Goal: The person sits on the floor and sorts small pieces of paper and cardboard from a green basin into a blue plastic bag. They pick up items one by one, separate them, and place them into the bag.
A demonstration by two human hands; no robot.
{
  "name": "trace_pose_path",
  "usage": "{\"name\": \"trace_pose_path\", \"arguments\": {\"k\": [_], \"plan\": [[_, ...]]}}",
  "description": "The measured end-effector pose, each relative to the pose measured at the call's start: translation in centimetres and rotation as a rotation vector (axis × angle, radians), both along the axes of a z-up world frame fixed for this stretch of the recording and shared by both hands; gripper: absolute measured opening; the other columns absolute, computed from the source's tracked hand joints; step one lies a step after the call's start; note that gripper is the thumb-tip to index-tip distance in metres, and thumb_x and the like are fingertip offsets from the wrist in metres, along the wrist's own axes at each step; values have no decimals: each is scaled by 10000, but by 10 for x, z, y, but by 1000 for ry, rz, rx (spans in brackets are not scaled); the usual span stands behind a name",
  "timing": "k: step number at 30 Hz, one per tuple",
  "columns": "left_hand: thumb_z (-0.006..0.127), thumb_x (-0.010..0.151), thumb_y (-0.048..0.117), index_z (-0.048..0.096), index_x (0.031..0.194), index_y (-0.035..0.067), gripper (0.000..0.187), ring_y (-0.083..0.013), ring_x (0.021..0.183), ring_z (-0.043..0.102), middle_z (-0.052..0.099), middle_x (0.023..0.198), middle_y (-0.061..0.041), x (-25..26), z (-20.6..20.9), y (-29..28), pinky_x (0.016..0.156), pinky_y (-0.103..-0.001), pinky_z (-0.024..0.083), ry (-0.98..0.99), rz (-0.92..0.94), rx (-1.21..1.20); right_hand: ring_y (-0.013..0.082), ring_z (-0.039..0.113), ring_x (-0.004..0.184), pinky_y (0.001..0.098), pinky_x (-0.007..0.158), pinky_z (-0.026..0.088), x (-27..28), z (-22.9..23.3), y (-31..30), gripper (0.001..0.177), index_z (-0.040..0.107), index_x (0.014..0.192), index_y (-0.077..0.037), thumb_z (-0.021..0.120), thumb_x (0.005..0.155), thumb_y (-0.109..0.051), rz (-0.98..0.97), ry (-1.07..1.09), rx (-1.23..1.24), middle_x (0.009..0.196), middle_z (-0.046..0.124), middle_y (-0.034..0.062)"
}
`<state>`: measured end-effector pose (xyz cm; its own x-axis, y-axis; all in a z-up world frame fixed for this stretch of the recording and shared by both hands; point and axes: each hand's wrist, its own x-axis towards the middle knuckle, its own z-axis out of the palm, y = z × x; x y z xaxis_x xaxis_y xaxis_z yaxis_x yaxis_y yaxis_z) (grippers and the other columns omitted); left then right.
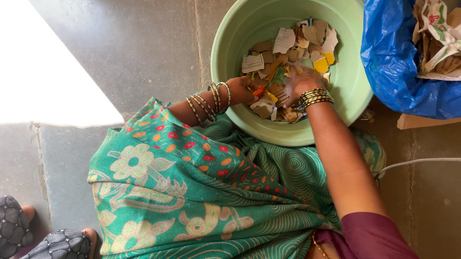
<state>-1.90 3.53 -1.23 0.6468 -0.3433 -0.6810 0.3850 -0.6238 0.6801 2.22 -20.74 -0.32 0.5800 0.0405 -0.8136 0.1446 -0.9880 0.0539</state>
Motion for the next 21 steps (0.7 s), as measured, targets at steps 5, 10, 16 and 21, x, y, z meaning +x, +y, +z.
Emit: {"name": "trace_pose_path", "arguments": {"k": [5, 10, 16, 21], "plan": [[812, 751, 258, 697, 1224, 61, 525, -154, 850, 737, 771, 961, -77, -2, -6, 2, 773, -296, 603, 41, 47, -61, 457, 425, 1385, 654, 884, 540, -7, -11, 7, 1142, 199, 1585, -235, 904, 711, -441, 24, -84, -17, 1596, 244, 269], [804, 759, 260, 702, 1229, 65, 519, -137, 807, 738, 773, 931, -74, 0, 0, 3, 741, -283, 596, 7, 11, -19, 427, 594, 1238, 579, 918, 550, 2, -30, -8, 599, 451, 1435, -128, 709, 910, -255, 23, -203, 90, 1413, 521, 280], [760, 748, 209, 682, 1248, 73, 524, -141, 809, 740, 766, 946, -71, 0, 14, 2, 727, -298, 600, 57, 40, -7, 404, 667, 1073, 515, 875, 543, 9, -43, -33, 408, 632, 1234, -111, 708, 834, -135, -35, -416, 234, 1188, 675, 218], [757, 744, 209, 682, 1235, 70, 517, -137, 840, 758, 770, 975, -70, -1, 15, 3, 767, -292, 610, 42, 53, -34, 381, 711, 992, 532, 821, 547, 17, -60, -56, 203, 750, 1088, -160, 674, 906, -112, -159, -578, 394, 1037, 744, 169]]}}
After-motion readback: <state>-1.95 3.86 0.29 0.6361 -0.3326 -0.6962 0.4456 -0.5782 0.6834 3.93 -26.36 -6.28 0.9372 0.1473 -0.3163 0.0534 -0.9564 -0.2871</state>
